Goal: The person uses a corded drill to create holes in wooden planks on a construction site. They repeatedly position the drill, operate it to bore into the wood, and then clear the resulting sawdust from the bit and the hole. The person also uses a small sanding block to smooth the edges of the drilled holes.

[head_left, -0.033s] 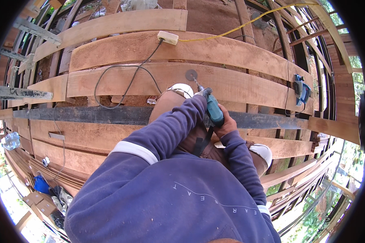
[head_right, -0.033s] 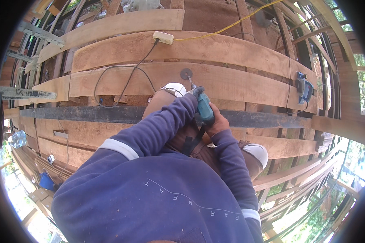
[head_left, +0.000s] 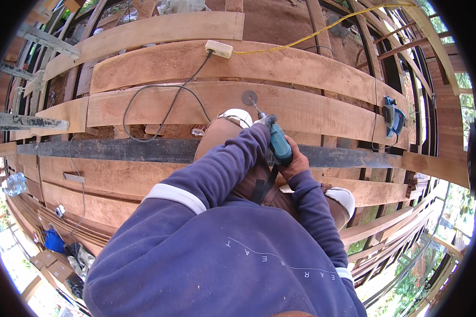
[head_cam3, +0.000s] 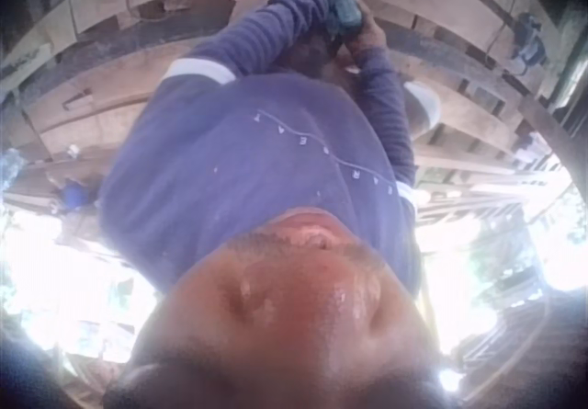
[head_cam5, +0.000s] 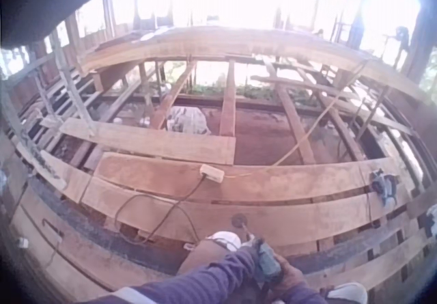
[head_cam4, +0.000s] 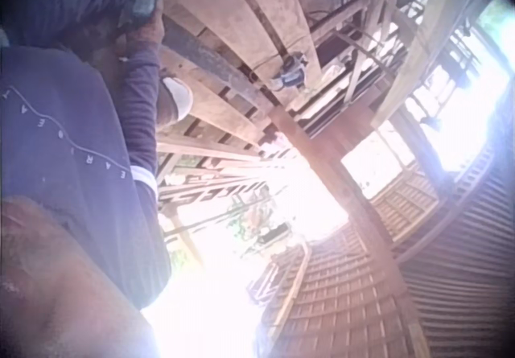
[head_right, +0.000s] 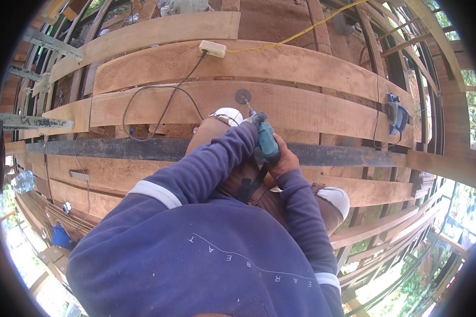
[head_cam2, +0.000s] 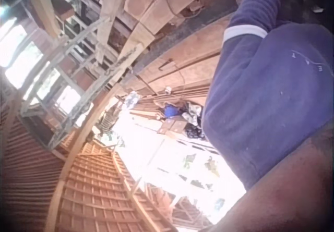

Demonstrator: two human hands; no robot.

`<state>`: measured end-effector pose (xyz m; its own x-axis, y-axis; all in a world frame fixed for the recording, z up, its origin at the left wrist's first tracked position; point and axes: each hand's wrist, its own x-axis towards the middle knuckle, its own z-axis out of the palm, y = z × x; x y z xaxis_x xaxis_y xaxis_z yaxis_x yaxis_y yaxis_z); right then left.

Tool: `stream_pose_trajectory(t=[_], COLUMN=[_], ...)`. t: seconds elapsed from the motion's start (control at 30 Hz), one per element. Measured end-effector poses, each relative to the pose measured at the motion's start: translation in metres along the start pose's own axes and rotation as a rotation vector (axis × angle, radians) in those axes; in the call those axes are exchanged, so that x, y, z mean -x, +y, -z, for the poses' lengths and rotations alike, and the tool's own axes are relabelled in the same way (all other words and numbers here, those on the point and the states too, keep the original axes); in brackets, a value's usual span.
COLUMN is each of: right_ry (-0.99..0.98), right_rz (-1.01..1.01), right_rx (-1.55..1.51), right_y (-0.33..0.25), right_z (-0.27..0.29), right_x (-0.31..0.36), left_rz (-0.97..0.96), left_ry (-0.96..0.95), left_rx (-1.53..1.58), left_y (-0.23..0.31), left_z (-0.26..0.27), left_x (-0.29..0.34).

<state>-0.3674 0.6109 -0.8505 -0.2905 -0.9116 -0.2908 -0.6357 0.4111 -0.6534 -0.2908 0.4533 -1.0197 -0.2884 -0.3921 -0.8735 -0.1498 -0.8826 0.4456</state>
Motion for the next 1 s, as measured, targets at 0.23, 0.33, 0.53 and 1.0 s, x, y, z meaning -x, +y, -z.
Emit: stream_pose_trajectory(t=[0.23,0.33,0.53,1.0], right_ry=[-0.015,-0.028,-0.050,-0.068], right_rz=[0.025,0.017,0.013,0.042], right_rx=[-0.006,0.005,0.011,0.035], right_y=[-0.002,-0.004,-0.007,0.003], right_z=[0.000,0.006,0.010,0.010], right_x=[0.000,0.000,-0.003,-0.007], left_rz=[-0.032,-0.048,-0.050,-0.060], left_ry=[0.092,0.099,0.113,0.144], left_rx=[-0.151,-0.177,-0.130,-0.164], left_y=[0.000,0.006,0.010,0.016], left_z=[0.001,-0.002,-0.001,-0.003], left_x=[-0.007,0.011,0.019,0.031])
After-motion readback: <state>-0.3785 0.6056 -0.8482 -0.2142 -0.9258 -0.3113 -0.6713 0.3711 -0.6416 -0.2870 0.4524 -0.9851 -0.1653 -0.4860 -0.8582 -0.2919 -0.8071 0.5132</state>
